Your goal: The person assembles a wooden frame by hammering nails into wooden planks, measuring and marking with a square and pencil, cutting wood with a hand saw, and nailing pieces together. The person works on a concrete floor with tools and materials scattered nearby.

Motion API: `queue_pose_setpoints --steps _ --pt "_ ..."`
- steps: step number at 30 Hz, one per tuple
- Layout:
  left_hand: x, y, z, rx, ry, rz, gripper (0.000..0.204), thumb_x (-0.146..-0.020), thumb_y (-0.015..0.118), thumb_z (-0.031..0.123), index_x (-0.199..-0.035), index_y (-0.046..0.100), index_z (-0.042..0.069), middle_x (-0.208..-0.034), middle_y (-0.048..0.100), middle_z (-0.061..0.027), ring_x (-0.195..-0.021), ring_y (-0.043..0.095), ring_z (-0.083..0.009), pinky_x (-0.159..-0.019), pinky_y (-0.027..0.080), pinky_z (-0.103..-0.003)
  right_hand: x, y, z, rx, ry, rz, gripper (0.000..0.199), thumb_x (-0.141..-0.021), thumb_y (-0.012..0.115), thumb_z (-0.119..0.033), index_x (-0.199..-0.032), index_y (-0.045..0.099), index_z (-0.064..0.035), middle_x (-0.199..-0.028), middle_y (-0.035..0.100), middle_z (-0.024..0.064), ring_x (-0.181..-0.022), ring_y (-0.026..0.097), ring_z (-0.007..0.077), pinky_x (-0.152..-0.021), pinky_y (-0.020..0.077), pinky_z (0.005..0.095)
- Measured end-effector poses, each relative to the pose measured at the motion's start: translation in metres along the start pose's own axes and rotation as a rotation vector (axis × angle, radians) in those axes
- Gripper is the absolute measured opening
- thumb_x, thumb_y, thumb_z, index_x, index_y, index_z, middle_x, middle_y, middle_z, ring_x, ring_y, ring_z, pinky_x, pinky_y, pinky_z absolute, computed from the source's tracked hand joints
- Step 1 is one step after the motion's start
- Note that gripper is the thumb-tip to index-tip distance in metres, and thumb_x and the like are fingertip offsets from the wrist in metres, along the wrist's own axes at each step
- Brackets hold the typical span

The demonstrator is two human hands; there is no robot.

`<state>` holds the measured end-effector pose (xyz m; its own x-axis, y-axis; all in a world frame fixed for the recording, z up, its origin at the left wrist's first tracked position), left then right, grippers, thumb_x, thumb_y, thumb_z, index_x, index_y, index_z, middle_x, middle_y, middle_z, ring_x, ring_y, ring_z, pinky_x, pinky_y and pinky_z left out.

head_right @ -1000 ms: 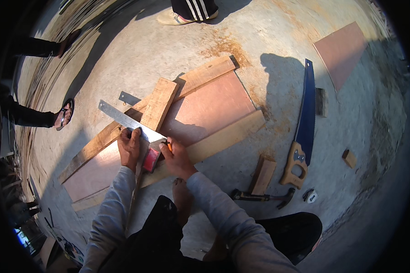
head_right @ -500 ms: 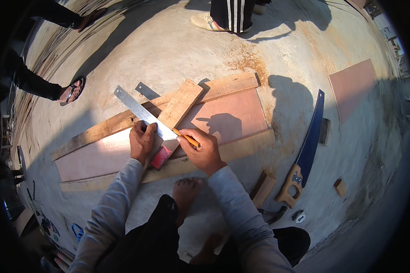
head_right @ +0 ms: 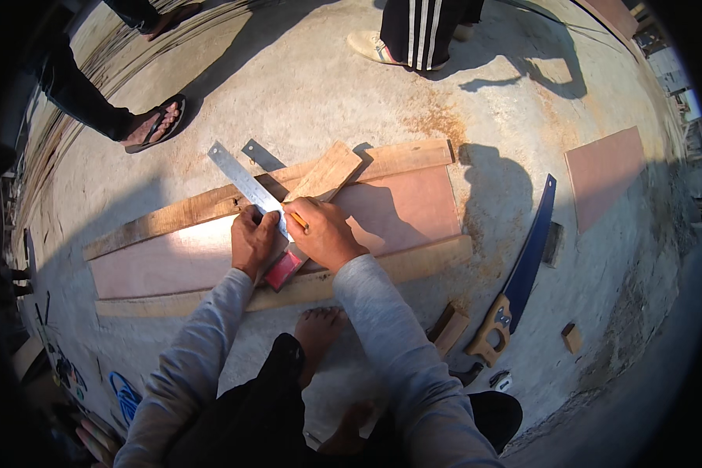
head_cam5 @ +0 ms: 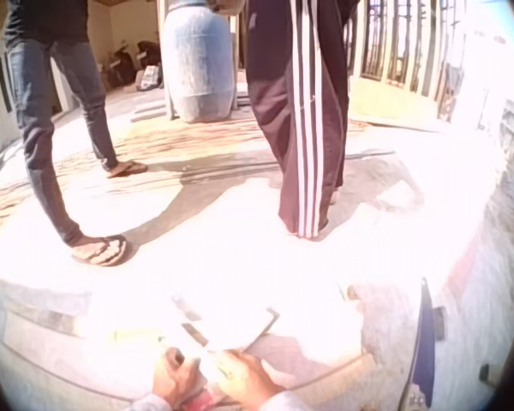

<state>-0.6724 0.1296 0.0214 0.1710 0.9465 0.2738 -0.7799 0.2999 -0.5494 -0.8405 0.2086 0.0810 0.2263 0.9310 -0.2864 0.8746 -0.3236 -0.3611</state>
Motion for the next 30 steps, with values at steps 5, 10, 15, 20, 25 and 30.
queue_pose_setpoints --steps 5,10,15,20,25,30 --pt "0.001 -0.001 -0.006 0.061 -0.029 0.015 0.036 -0.084 0.072 0.027 -0.094 0.066 -0.007 -0.083 0.070 -0.0206 -0.074 0.068 -0.0273 -0.071 0.052 -0.038 -0.008 -0.002 -0.001 0.018 0.097 -0.011 0.011 -0.085 0.071 -0.002 -0.094 0.066 -0.0004 -0.083 0.071 0.0204 -0.077 0.072 0.0337 -0.064 0.0561 0.0392" --pt "-0.001 0.004 -0.011 0.088 -0.038 -0.008 0.033 -0.084 0.072 0.025 -0.093 0.065 -0.007 -0.084 0.071 -0.0205 -0.075 0.068 -0.0277 -0.071 0.052 -0.038 -0.005 -0.021 -0.005 -0.022 0.134 -0.043 0.008 -0.087 0.067 -0.008 -0.091 0.066 -0.0013 -0.084 0.071 0.0187 -0.078 0.070 0.0388 -0.067 0.0545 0.0446" --pt "0.001 0.004 -0.011 0.075 0.007 0.018 0.032 -0.084 0.071 0.024 -0.092 0.065 -0.006 -0.081 0.070 -0.0178 -0.072 0.065 -0.0257 -0.071 0.051 -0.038 0.028 -0.015 0.012 0.414 0.330 -0.469 0.018 -0.091 0.062 -0.015 -0.083 0.065 0.0010 -0.092 0.071 0.0208 -0.085 0.069 0.0388 -0.075 0.0531 0.0468" --pt "0.000 0.003 -0.008 0.069 0.041 0.033 0.034 -0.084 0.071 0.026 -0.092 0.064 -0.006 -0.080 0.068 -0.0179 -0.071 0.062 -0.0261 -0.071 0.050 -0.038 0.044 -0.010 0.019 0.167 0.312 -0.078 0.025 -0.098 0.058 -0.021 -0.106 0.064 0.0021 -0.085 0.065 0.0178 -0.082 0.066 0.0315 -0.074 0.0511 0.0412" --pt "0.011 0.000 0.002 0.068 0.142 0.016 0.031 -0.087 0.071 0.024 -0.095 0.064 -0.006 -0.084 0.069 -0.0167 -0.077 0.064 -0.0207 -0.072 0.052 -0.036 0.076 0.002 0.038 -0.448 0.566 -0.053 0.036 -0.104 0.054 -0.029 -0.126 0.058 0.0000 -0.066 0.054 0.0006 -0.057 0.052 0.0079 -0.052 0.0433 0.0275" --pt "0.027 0.002 0.023 -0.169 0.339 0.003 0.056 -0.075 0.082 0.031 -0.116 0.062 0.000 -0.114 0.065 -0.0193 -0.104 0.065 -0.0358 -0.090 0.052 -0.041 0.161 -0.130 0.059 -0.660 0.679 0.436 0.030 -0.104 0.054 -0.028 -0.119 0.062 -0.0034 -0.067 0.053 -0.0013 -0.051 0.045 0.0053 -0.047 0.0375 0.0230"
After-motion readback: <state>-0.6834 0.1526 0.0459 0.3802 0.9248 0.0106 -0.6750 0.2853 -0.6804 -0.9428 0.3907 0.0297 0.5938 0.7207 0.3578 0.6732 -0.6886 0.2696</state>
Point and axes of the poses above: each hand's wrist, its own x-axis away from the middle knuckle, its own y-axis out of the palm, z = x × y, the point moved 8 cm from there along -x, towards the middle knuckle
